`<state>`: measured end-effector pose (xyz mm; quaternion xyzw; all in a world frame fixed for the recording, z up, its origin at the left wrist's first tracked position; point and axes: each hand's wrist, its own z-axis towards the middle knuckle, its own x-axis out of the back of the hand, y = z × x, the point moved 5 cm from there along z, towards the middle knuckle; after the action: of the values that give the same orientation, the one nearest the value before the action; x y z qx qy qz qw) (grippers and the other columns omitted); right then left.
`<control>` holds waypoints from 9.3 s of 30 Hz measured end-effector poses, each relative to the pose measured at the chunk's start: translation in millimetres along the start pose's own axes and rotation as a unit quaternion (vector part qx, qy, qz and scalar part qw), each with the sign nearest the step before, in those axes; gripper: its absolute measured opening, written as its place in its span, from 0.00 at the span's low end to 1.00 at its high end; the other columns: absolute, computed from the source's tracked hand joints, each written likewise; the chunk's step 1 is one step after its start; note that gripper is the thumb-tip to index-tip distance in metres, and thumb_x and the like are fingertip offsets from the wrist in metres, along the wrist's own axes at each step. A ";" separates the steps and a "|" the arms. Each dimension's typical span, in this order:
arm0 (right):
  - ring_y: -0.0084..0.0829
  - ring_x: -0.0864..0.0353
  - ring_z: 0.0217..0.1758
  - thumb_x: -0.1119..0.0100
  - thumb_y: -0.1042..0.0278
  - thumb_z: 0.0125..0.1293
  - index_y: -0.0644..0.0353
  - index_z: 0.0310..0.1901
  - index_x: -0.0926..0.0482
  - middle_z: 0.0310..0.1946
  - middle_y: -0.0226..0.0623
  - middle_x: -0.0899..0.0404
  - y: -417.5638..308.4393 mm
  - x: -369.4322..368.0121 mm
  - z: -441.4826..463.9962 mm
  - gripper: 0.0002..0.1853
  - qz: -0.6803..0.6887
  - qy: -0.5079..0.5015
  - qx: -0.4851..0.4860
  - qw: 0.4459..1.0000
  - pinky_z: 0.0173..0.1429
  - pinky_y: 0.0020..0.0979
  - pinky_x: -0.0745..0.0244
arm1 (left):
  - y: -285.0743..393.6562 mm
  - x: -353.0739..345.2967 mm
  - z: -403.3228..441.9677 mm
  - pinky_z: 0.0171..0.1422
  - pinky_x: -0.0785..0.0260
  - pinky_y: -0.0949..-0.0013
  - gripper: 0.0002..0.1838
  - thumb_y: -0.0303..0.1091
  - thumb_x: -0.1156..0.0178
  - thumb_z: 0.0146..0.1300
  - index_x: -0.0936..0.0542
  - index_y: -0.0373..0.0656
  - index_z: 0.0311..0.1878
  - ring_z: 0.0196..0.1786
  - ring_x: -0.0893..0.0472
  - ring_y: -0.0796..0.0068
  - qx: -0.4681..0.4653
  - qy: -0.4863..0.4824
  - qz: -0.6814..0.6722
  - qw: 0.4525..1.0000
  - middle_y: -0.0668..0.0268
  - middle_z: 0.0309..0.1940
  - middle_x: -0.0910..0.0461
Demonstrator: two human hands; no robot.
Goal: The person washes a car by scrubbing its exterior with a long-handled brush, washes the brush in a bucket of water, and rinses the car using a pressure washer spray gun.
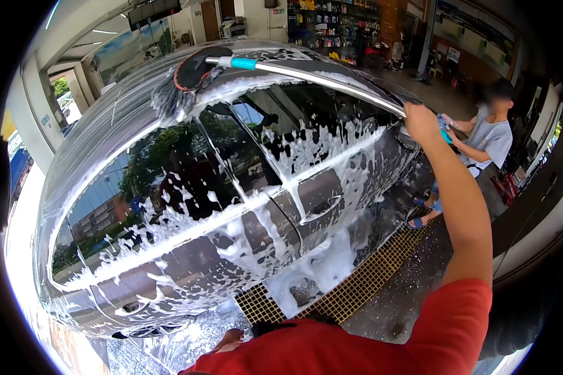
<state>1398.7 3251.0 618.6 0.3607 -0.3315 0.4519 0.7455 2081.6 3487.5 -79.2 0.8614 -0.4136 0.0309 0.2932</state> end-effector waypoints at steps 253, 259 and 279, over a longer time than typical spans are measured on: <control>0.31 0.19 0.32 0.38 0.67 0.57 0.55 0.74 0.45 0.34 0.44 0.20 1635.9 -1367.0 468.2 0.43 0.549 -0.551 -0.156 0.609 0.36 0.32 0.25 | 2448.1 -982.0 980.7 0.35 0.21 0.56 0.09 0.31 0.41 0.66 0.29 0.38 0.44 0.32 0.21 0.63 -0.143 -0.018 -0.558 0.817 0.59 0.33 0.27; 0.33 0.19 0.30 0.37 0.67 0.56 0.47 0.75 0.47 0.33 0.42 0.20 1596.5 -1367.8 599.7 0.45 0.467 -0.602 -0.104 0.639 0.36 0.32 0.24 | 2488.7 -864.9 956.7 0.31 0.23 0.57 0.06 0.28 0.45 0.67 0.30 0.36 0.41 0.29 0.21 0.64 -0.207 0.035 -0.576 0.790 0.58 0.30 0.27; 0.56 0.19 0.49 0.38 0.63 0.63 0.51 0.69 0.34 0.41 0.60 0.20 1100.6 -1315.1 924.6 0.31 0.629 -0.397 0.266 0.613 0.50 0.44 0.25 | 2345.4 -441.1 802.7 0.26 0.23 0.63 0.45 0.46 0.48 0.72 0.70 0.60 0.77 0.37 0.16 0.60 -0.209 0.458 -0.435 0.747 0.45 0.74 0.48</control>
<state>-250.7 2270.0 282.8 0.3903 -0.6063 0.6907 -0.0549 -73.5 2228.2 252.0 0.7476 0.1933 0.2038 0.6018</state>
